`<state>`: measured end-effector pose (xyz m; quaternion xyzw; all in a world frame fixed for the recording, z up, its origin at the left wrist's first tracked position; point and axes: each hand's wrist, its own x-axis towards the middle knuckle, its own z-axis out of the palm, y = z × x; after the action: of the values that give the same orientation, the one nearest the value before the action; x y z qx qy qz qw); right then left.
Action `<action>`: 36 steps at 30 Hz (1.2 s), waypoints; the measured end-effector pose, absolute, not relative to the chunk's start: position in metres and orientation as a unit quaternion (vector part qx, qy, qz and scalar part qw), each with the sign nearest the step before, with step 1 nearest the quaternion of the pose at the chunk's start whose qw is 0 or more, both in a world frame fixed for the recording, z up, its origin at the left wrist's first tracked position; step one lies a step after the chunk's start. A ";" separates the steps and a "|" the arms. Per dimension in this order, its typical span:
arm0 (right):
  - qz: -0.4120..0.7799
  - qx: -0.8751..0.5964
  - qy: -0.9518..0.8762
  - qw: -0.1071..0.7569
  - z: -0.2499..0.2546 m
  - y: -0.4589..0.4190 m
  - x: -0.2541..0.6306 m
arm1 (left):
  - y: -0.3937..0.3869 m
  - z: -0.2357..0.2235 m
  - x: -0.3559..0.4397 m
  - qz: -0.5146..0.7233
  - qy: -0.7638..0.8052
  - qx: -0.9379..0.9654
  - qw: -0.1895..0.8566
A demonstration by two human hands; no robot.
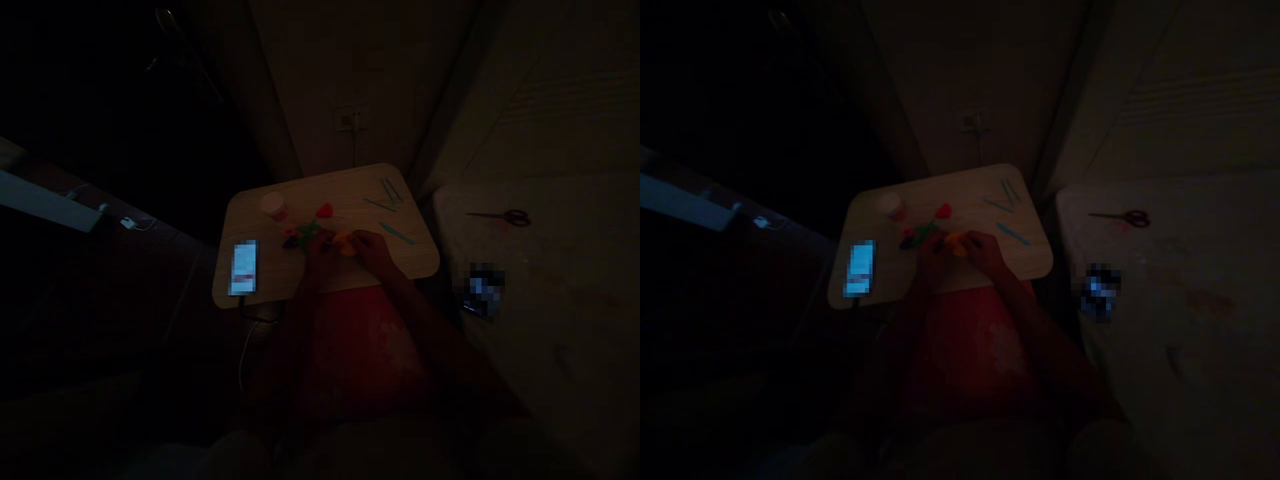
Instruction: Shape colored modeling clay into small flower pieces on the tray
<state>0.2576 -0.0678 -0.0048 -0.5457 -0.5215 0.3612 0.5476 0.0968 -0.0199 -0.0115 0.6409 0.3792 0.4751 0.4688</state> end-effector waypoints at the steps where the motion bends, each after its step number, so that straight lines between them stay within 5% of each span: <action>1: 0.361 -0.546 -0.522 0.547 -0.005 -0.068 0.258 | -0.020 -0.011 0.097 0.477 0.380 0.642 0.465; 36: 0.340 -0.551 -0.338 0.683 -0.026 -0.057 0.261 | -0.023 -0.010 0.103 0.475 0.402 0.613 0.486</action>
<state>0.2609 -0.0574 -0.0255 -0.5507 -0.3384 0.3401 0.6830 0.1034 -0.0229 -0.0103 0.6127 0.4023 0.4755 0.4865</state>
